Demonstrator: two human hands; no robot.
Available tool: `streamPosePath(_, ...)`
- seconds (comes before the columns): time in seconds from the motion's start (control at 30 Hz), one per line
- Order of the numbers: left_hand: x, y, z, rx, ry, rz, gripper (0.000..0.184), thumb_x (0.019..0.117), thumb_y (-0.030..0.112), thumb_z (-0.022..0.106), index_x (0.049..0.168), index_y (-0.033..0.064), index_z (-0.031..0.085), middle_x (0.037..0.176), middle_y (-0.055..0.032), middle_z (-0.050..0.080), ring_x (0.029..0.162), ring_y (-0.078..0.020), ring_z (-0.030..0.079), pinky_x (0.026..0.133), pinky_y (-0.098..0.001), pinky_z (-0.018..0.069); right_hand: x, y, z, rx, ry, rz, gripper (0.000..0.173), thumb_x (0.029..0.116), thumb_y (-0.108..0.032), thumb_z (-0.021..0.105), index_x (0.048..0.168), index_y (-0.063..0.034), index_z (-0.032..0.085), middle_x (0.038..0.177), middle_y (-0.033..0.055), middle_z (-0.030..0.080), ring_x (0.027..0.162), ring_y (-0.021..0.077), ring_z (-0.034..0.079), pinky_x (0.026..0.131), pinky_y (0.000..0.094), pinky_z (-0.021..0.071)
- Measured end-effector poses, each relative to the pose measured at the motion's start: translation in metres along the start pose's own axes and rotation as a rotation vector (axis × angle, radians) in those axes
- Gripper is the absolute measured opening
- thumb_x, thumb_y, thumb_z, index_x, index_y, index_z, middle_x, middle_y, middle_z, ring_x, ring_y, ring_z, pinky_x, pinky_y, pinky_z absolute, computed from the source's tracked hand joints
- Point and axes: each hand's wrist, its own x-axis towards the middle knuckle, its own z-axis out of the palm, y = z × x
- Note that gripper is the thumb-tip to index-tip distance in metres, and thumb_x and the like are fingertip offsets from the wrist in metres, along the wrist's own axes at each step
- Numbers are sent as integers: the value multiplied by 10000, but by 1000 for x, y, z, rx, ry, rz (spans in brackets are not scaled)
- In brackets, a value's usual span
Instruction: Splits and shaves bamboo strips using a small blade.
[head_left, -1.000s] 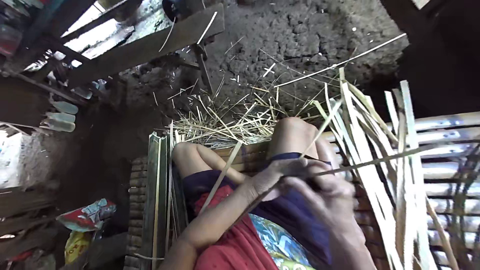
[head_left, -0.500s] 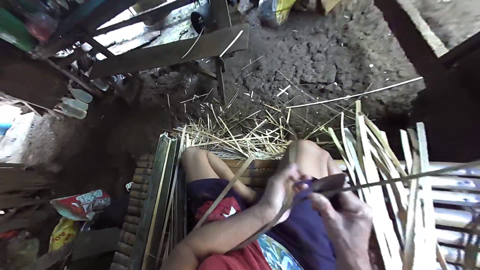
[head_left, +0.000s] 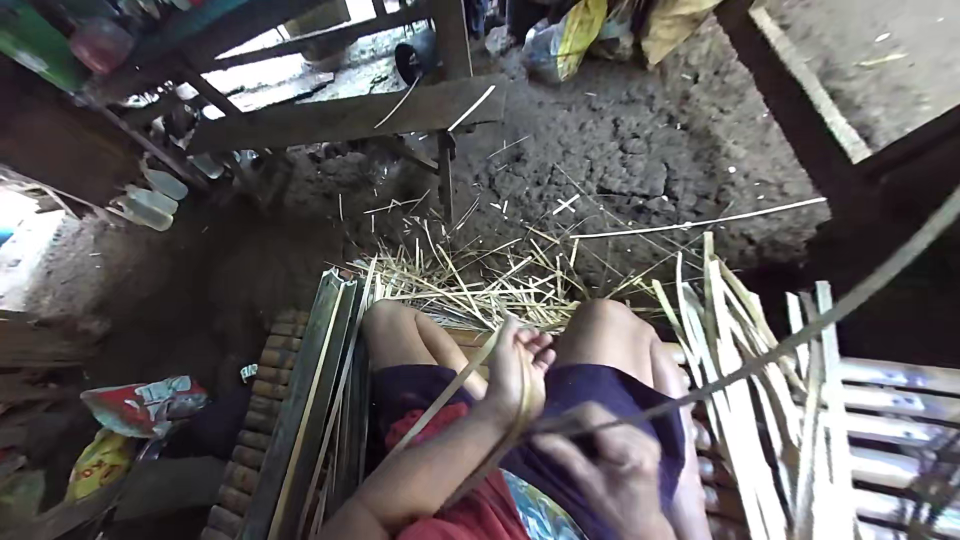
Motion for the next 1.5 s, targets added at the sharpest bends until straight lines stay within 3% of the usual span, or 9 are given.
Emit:
streamPosePath(0.2, -3, 3, -36, 318, -769, 145, 345, 1041, 117, 325, 1096, -8, 641, 989, 18, 671, 913, -24, 620, 865, -217, 515, 21, 5, -9, 0, -26, -72, 409, 966, -460, 681, 970, -52, 706, 880, 6, 736, 832, -24, 677, 767, 179, 564)
streamPosePath(0.47, -5, 33, -29, -79, -29, 216, 402, 1135, 263, 315, 1244, -61, 527, 1020, -80, 567, 890, -132, 588, 837, -286, 507, 8, -16, 19, 129, -282, -95, 365, 967, -423, 681, 886, -67, 661, 783, 2, 709, 767, -52, 658, 740, 121, 535)
streamPosePath(0.63, -26, 27, -56, 397, -644, 328, 348, 1066, 72, 336, 1120, -120, 622, 1033, -85, 662, 920, -61, 596, 864, -234, 495, 32, 2, 15, 130, -170, -192, 363, 960, -324, 728, 1010, 33, 680, 942, 92, 711, 925, 34, 675, 882, 208, 549)
streamPosePath(0.73, -35, 17, -56, 281, -482, 260, 333, 1073, 89, 314, 1128, -83, 594, 1018, -50, 604, 912, -56, 561, 868, -236, 485, 36, 27, 11, 207, -129, -140, 335, 946, -301, 748, 1031, 20, 698, 976, 87, 728, 910, 98, 693, 844, 297, 579)
streamPosePath(0.87, -16, 38, -42, -67, -72, 209, 390, 1132, 248, 333, 1245, -75, 519, 1039, -100, 579, 888, -132, 592, 832, -284, 513, 10, -23, 29, 276, -288, -23, 350, 948, -366, 717, 895, -26, 654, 833, -47, 732, 806, -91, 664, 758, 118, 558)
streamPosePath(1.07, -36, 23, -72, 326, -558, 188, 369, 1083, 127, 300, 1100, -35, 632, 960, 2, 642, 885, -20, 595, 858, -222, 505, 28, -18, 22, 79, -219, -46, 583, 937, -457, 703, 957, 124, 674, 898, 150, 734, 891, 16, 691, 861, 187, 547)
streamPosePath(1.2, -31, 17, -68, 71, -202, 154, 357, 1122, 246, 306, 949, 74, 566, 818, 26, 617, 736, -34, 610, 712, -203, 524, 15, -8, 28, 153, -254, 39, 500, 937, -483, 697, 933, 17, 693, 849, -8, 721, 825, -103, 639, 766, 123, 546)
streamPosePath(1.27, -25, 29, -64, -53, -94, 166, 355, 1137, 251, 303, 1128, -14, 540, 915, -41, 577, 820, -110, 612, 803, -275, 533, -4, -18, 36, 176, -315, 42, 460, 919, -469, 715, 915, -9, 710, 811, 8, 718, 765, -73, 642, 724, 135, 546)
streamPosePath(1.5, -38, 15, -93, 115, -560, 95, 351, 1065, 161, 280, 1077, 66, 618, 970, 19, 668, 910, -54, 633, 855, -246, 529, 22, -11, 25, 135, -251, 11, 453, 916, -431, 740, 1028, 8, 742, 993, 42, 764, 932, -34, 685, 850, 174, 562)
